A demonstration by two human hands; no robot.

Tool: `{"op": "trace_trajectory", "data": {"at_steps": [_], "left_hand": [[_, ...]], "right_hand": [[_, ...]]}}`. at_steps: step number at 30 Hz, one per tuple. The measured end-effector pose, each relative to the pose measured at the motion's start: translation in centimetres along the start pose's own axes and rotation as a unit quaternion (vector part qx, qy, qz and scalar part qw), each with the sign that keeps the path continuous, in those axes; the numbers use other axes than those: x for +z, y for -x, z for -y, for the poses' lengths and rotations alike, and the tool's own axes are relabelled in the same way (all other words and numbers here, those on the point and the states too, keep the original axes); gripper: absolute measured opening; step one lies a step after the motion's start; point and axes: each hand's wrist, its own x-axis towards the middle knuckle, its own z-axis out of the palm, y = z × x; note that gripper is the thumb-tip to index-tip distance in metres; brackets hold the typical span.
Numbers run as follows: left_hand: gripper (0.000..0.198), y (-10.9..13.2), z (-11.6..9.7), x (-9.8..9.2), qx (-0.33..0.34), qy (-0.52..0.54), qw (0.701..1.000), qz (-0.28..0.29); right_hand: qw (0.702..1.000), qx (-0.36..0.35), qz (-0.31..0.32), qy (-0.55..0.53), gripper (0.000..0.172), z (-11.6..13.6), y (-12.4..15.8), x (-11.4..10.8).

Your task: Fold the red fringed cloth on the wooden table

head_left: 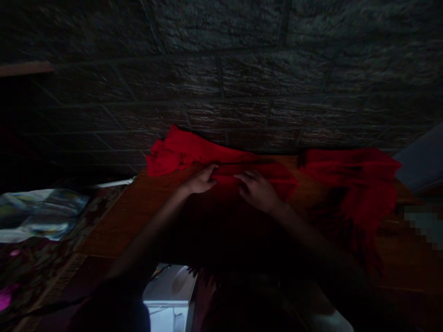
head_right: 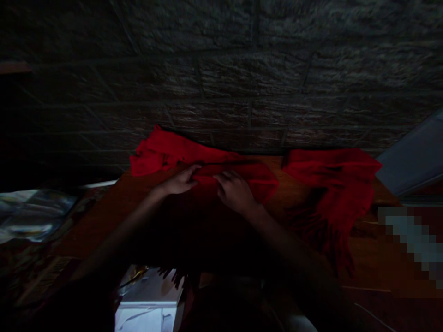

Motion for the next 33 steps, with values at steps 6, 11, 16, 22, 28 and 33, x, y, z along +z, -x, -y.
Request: {"op": "trace_trajectory", "data": {"at_steps": [6, 11, 16, 22, 28, 33], "left_hand": [[0.055, 0.0, -1.7, 1.2, -0.086, -0.101, 0.99, -0.052], [0.045, 0.2, -2.1, 1.6, -0.118, -0.094, 0.983, -0.109], [0.047, 0.6, -2.3, 1.9, -0.131, -0.057, 0.979, -0.148], [0.042, 0.5, -2.7, 2.3, -0.16, -0.083, 0.973, -0.146], [0.046, 1.0, -3.0, 2.6, -0.206, -0.156, 0.956, -0.136], [0.049, 1.0, -2.6, 3.0, -0.189, -0.191, 0.953, -0.144]], "right_hand": [[0.994, -0.014, 0.107, 0.02, 0.071, -2.2, -2.8, 0.0], [0.996, -0.041, 0.072, 0.036, 0.066, -1.6, -5.1, 2.1], [0.998, -0.017, 0.007, 0.053, 0.057, -1.5, -4.7, 3.7], [0.998, 0.008, -0.003, 0.058, 0.05, -1.8, -4.2, 3.4], [0.996, -0.021, 0.025, 0.082, 0.045, -2.0, -3.9, 3.4], [0.993, -0.022, 0.065, 0.096, 0.047, -2.5, -4.1, 3.7]]}}
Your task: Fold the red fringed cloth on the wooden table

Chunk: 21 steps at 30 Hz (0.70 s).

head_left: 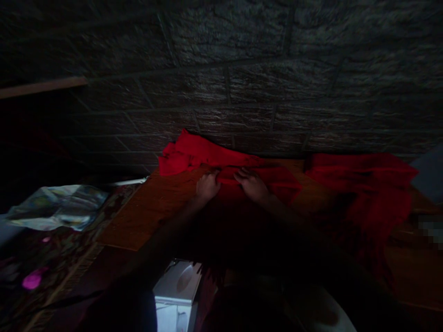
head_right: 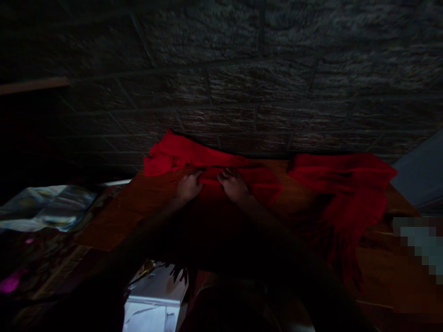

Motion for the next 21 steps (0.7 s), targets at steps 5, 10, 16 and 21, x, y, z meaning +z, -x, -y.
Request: {"op": "trace_trajectory", "data": {"at_steps": [5, 10, 16, 21], "left_hand": [[0.065, -0.6, 0.7, 0.1, 0.068, -0.018, 0.997, 0.026], [0.07, -1.1, 2.3, -0.6, 0.108, -0.003, 0.99, 0.093], [0.067, -1.2, 4.1, -1.0, 0.176, 0.04, 0.975, 0.129], [0.067, -1.1, 4.6, -0.5, 0.204, 0.019, 0.97, 0.131]], "right_hand": [[1.0, -0.005, -0.004, 0.0, 0.046, -0.2, -0.1, 0.2], [1.0, -0.007, -0.015, -0.003, 0.047, -0.2, -0.1, 0.4], [1.0, -0.006, -0.019, -0.002, 0.047, -0.1, 0.0, 0.1], [1.0, 0.02, -0.018, 0.013, 0.045, -0.2, 0.6, -0.1]]}}
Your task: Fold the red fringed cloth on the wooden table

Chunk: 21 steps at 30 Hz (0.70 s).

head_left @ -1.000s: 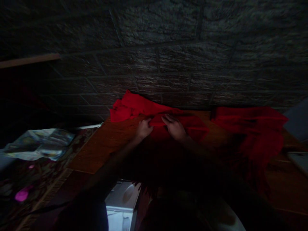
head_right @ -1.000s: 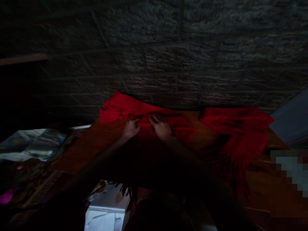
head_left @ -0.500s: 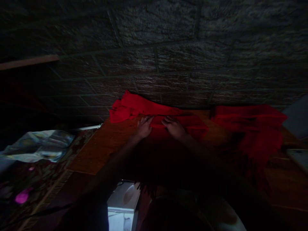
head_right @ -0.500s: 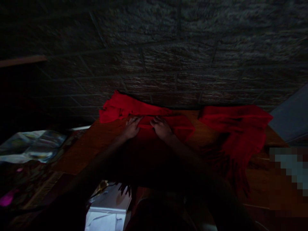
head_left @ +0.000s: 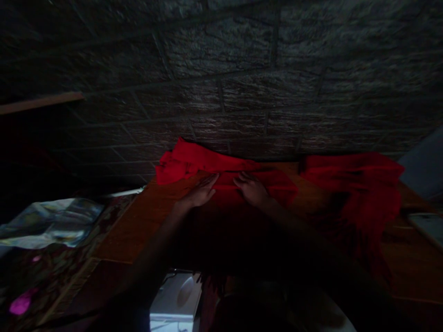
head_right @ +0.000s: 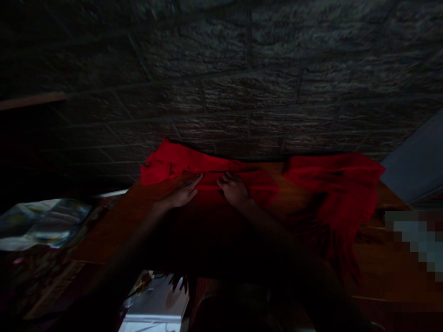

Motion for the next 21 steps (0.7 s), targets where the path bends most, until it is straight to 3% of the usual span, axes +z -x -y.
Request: {"op": "trace_trajectory", "data": {"at_steps": [4, 7, 9, 12, 15, 18, 21], "left_hand": [[0.07, 0.2, -0.5, -1.2, -0.018, 0.04, 0.999, 0.019], [0.067, 0.0, -1.6, -2.2, -0.016, 0.094, 0.995, -0.024], [0.067, -0.4, -2.5, -2.2, -0.027, 0.112, 0.991, -0.06], [0.066, -1.1, -3.3, -1.1, -0.001, 0.081, 0.996, -0.042], [0.066, -1.4, -2.9, 0.0, 0.054, 0.021, 0.998, -0.014], [0.072, -1.1, -2.0, 0.1, 0.061, -0.006, 0.998, -0.016], [0.08, -0.8, -1.4, -0.2, 0.066, -0.009, 0.998, -0.011]], "right_hand": [[1.0, -0.012, 0.011, -0.002, 0.048, -0.3, 0.3, 0.1], [1.0, -0.018, 0.008, -0.012, 0.05, -0.5, 0.2, 0.2], [1.0, -0.018, 0.012, -0.019, 0.05, -0.6, 0.1, 0.2], [0.999, -0.016, 0.03, -0.024, 0.051, -0.5, 0.2, 0.1], [0.998, -0.009, 0.054, -0.032, 0.054, -0.5, 0.3, -0.4], [0.995, 0.008, 0.078, -0.057, 0.054, -0.6, 0.2, -1.2], [0.996, 0.055, 0.047, -0.059, 0.055, -1.0, 0.1, -1.9]]}}
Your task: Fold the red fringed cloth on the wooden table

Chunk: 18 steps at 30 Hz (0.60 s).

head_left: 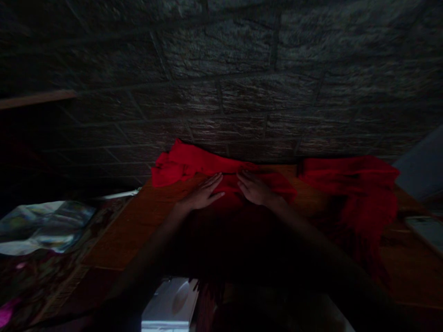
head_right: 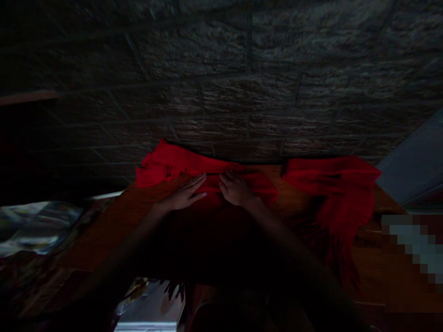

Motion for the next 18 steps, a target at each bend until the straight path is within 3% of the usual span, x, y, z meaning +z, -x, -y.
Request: {"op": "trace_trajectory", "data": {"at_steps": [3, 8, 13, 15, 18], "left_hand": [[0.079, 0.0, 0.3, -0.1, -0.024, 0.003, 0.999, 0.021], [0.082, 0.1, 0.6, -0.2, -0.075, 0.002, 0.995, 0.069], [0.077, 0.1, 0.0, -0.8, -0.11, 0.057, 0.99, 0.07], [0.073, -0.5, -0.5, -1.0, -0.131, 0.088, 0.987, 0.027], [0.073, -1.8, -1.4, -0.9, -0.152, 0.101, 0.976, -0.116]], "right_hand": [[0.998, 0.059, -0.009, 0.034, 0.058, -0.5, -0.1, 0.0], [0.984, 0.151, 0.063, 0.076, 0.068, -0.8, 0.1, 0.3], [0.964, 0.24, 0.068, 0.087, 0.081, -0.9, 0.1, 0.1], [0.962, 0.248, 0.074, 0.086, 0.079, -1.0, 0.2, -0.1], [0.964, 0.244, 0.076, 0.069, 0.074, -1.1, 0.3, -0.6]]}}
